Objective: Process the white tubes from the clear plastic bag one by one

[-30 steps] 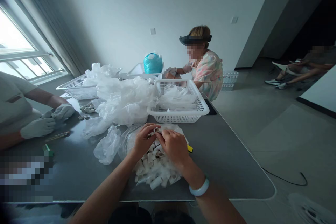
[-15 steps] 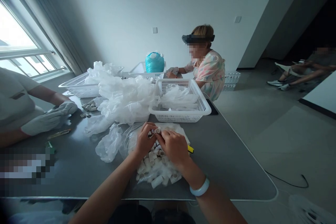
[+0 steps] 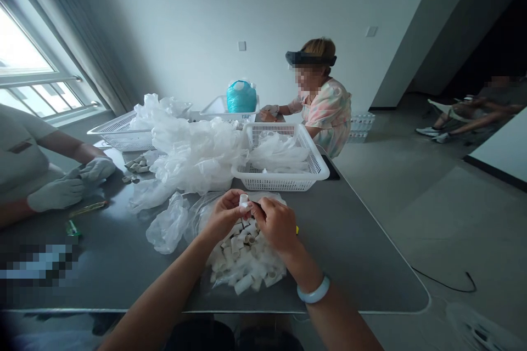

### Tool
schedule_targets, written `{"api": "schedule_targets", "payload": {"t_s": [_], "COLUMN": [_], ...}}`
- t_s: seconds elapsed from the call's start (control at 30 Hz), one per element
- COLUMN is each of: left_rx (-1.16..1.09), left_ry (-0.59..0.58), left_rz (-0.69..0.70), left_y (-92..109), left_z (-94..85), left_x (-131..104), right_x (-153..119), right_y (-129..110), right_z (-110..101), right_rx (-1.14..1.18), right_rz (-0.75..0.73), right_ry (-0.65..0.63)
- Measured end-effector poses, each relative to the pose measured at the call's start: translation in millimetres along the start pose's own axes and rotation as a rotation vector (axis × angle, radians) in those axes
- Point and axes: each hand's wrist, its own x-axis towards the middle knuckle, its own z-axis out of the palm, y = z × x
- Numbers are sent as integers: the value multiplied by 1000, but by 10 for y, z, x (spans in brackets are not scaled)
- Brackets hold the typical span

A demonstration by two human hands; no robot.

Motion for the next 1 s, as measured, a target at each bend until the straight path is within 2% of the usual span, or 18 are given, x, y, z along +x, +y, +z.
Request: {"api": "schedule_targets", "payload": {"t_s": [0.27,0.43,0.67,1.0], "left_rx": [-132,-137,-133,-140], "left_ry": [-50,-37,11,8], "left_rz": [-131,-124,-79,-105], "left_y": [61,37,-21,35], "left_z": [-46,-51,-37,-52], "left_x": [-21,-19,1,3], "right_x": [-1,4,-4,-22], "right_y": [8,-7,-6,54], "right_z": [-4,-12,42,88], "right_rx": [53,18,-56,-73], "right_rz": [-8,-92,-97,-8], "right_ry": [-1,-41,-52,-64]}}
